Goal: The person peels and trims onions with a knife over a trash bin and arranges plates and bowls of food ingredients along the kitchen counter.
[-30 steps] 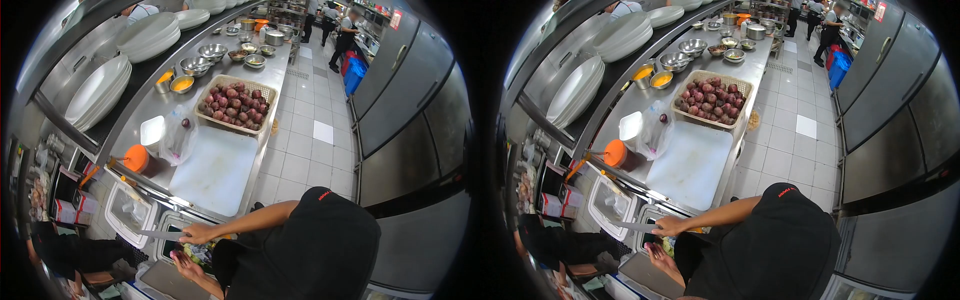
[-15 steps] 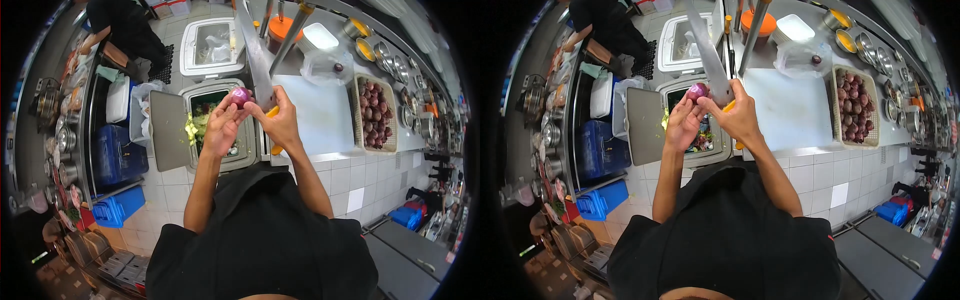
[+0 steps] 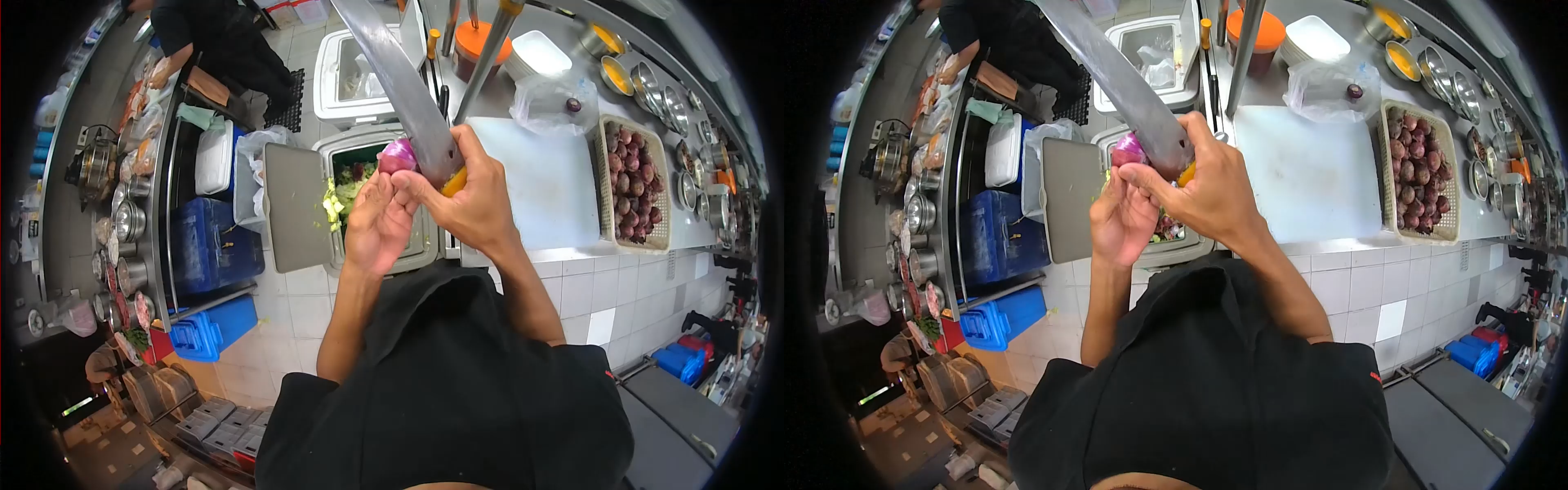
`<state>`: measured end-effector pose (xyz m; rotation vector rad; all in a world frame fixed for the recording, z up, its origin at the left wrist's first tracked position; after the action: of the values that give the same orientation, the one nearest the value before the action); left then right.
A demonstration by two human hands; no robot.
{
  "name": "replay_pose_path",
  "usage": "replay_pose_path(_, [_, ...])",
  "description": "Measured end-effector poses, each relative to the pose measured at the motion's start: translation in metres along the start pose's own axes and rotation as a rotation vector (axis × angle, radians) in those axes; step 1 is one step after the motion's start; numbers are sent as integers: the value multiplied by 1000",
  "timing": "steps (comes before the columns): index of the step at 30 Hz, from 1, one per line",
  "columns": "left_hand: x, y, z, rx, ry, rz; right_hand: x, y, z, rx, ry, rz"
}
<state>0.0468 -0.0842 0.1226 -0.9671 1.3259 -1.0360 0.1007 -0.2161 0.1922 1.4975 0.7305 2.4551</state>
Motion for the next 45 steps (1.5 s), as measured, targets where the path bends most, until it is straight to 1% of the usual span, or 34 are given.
replay_pose_path(1, [1,0,-1,-10,-1,2,2,2,-3,4,-11,2])
replay_pose_path(3, [2,-2,-1,-11,-2,4,6,5,-1,95,-146,69])
replay_pose_path(7, [3,-7,1,-3,-15,40,6,8,-1,73,-114,46])
replay_pose_path(9, [3,-8,6,-1,-14,42,9,13,2,154,-183,5])
replay_pose_path(10, [3,-7,6,8,-4,49,6,12,2,153,-185,2])
replay_pose_path(12, [4,-4,8,17,12,52,3,11,4,69,-73,4])
replay_pose_path(14, [7,2,9,22,-2,45,3,12,2,59,-85,11])
replay_pose_path(16, [8,-10,12,23,3,80,1,15,4,34,-85,9])
replay_pose_path(17, [8,-14,13,14,0,121,-2,15,3,54,-90,-25])
replay_pose_path(19, [10,-12,15,-5,24,103,-3,18,2,66,-108,-62])
replay_pose_path(21, [11,-4,18,23,8,103,2,24,4,127,-190,-57])
replay_pose_path(22, [11,6,20,39,41,50,-2,22,2,110,-199,-71])
replay_pose_path(24, [13,13,16,-25,33,69,-16,17,-1,0,-115,-19])
replay_pose_path(25, [15,12,18,-41,37,95,-20,18,-3,32,-226,-22])
replay_pose_path(26, [15,14,18,-55,55,119,-19,21,-2,26,-213,1])
replay_pose_path(27, [15,19,21,19,100,110,-23,23,-5,-15,-164,-2])
replay_pose_path(28, [17,10,22,79,120,178,-24,26,-5,8,-178,-14])
replay_pose_path(29, [17,14,26,79,127,172,-27,28,-7,34,-203,-16])
replay_pose_path(30, [17,26,30,72,163,80,-28,33,-9,18,-222,-33])
replay_pose_path(31, [16,17,34,168,271,-12,-28,35,-9,12,-232,-33])
replay_pose_path(32, [20,22,38,115,210,57,-34,35,-10,-39,-257,-62])
replay_pose_path(33, [21,24,43,54,127,137,-37,35,-10,-42,-227,-86])
replay_pose_path(34, [22,27,44,66,144,139,-37,31,-11,-31,-190,-101])
replay_pose_path(38, [30,29,48,83,161,161,-36,37,-21,-48,-150,-105])
replay_pose_path(45, [34,34,54,102,208,175,-34,44,-21,-52,-140,-112])
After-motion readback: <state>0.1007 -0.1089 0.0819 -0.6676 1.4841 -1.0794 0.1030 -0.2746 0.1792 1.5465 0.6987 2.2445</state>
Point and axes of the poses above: each hand's wrist, its own z-axis towards the middle knuckle, its own y-axis out of the back of the hand, x = y × z, the point moved 2 cm from there along z, towards the middle knuckle, and after that the axes turned 11 degrees about -z, right-handed, at the moved point
